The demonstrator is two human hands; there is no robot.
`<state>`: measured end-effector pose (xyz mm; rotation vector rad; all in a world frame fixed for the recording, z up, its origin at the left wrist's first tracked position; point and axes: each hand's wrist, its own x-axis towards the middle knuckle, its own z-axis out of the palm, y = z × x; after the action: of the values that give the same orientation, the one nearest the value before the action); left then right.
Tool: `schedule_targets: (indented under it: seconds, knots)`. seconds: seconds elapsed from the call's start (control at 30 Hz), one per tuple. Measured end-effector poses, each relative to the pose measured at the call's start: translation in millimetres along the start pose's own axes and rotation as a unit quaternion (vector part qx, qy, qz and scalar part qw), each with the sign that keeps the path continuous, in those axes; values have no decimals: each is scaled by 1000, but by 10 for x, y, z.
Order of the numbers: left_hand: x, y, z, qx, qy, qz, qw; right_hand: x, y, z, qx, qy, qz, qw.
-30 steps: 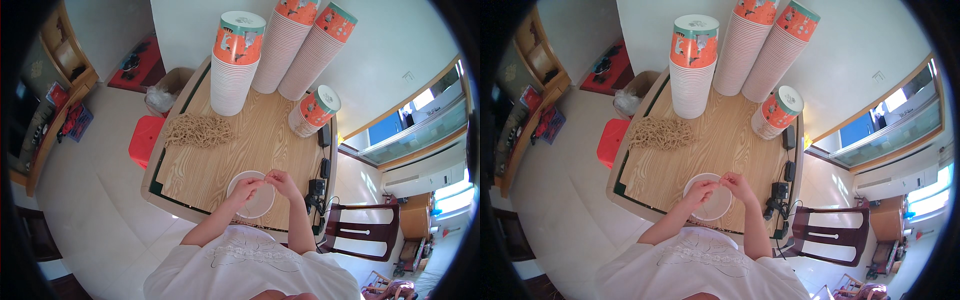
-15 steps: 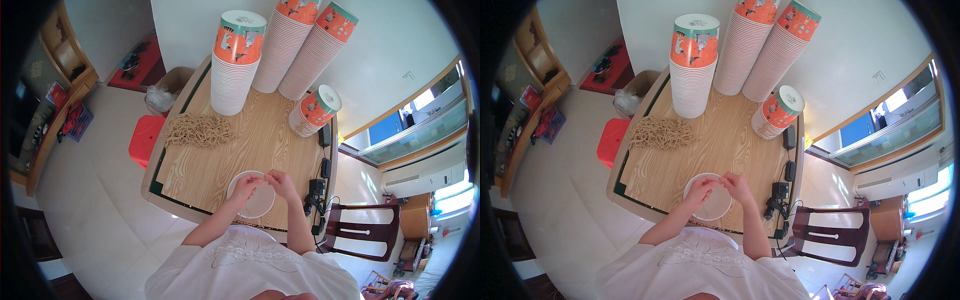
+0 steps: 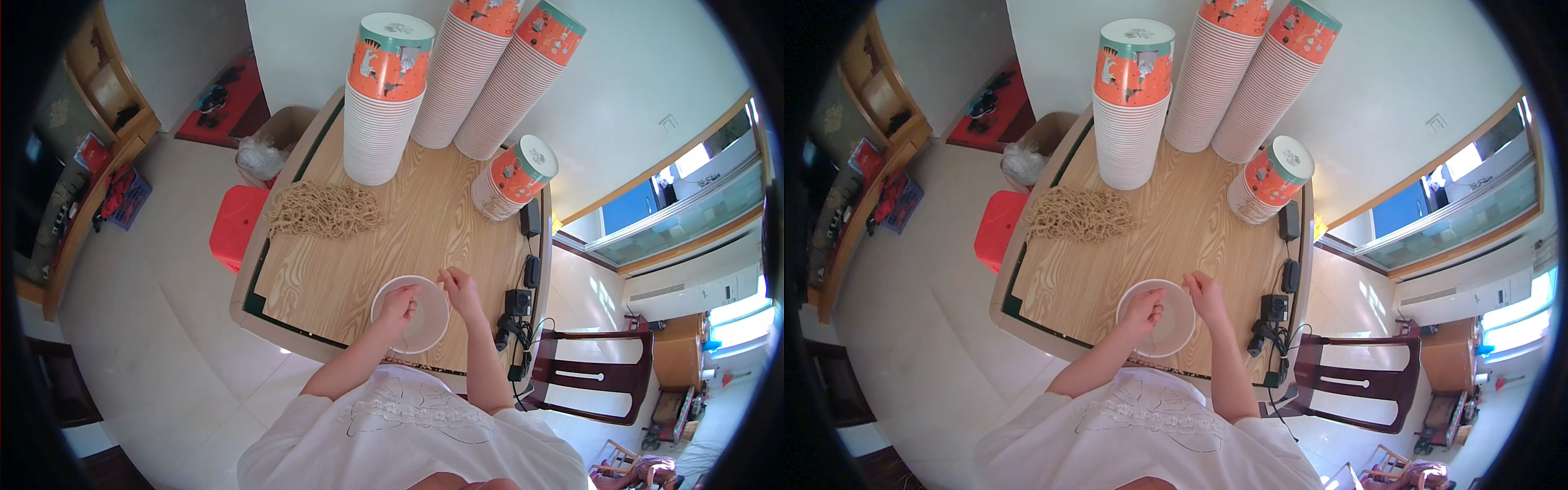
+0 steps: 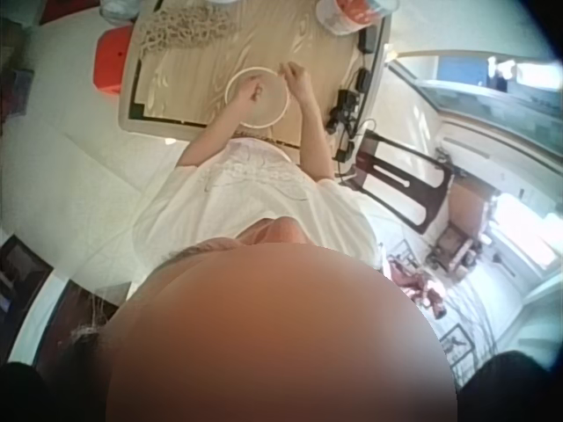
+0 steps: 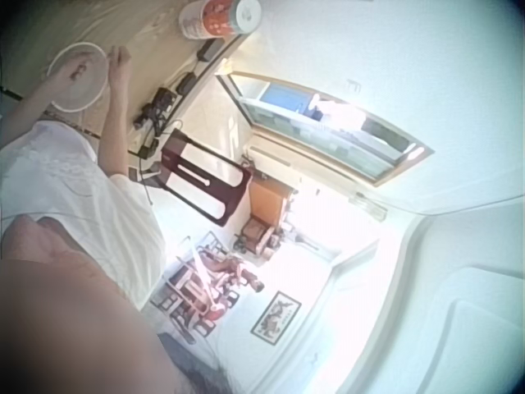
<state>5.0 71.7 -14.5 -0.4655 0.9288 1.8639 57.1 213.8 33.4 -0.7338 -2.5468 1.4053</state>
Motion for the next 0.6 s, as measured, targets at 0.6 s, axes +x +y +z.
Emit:
schedule_targets:
  seconds: [0.6]
  knots:
    - [33,-24,87,-16,33,-17,999,158,227,88,60,-84,57,993]
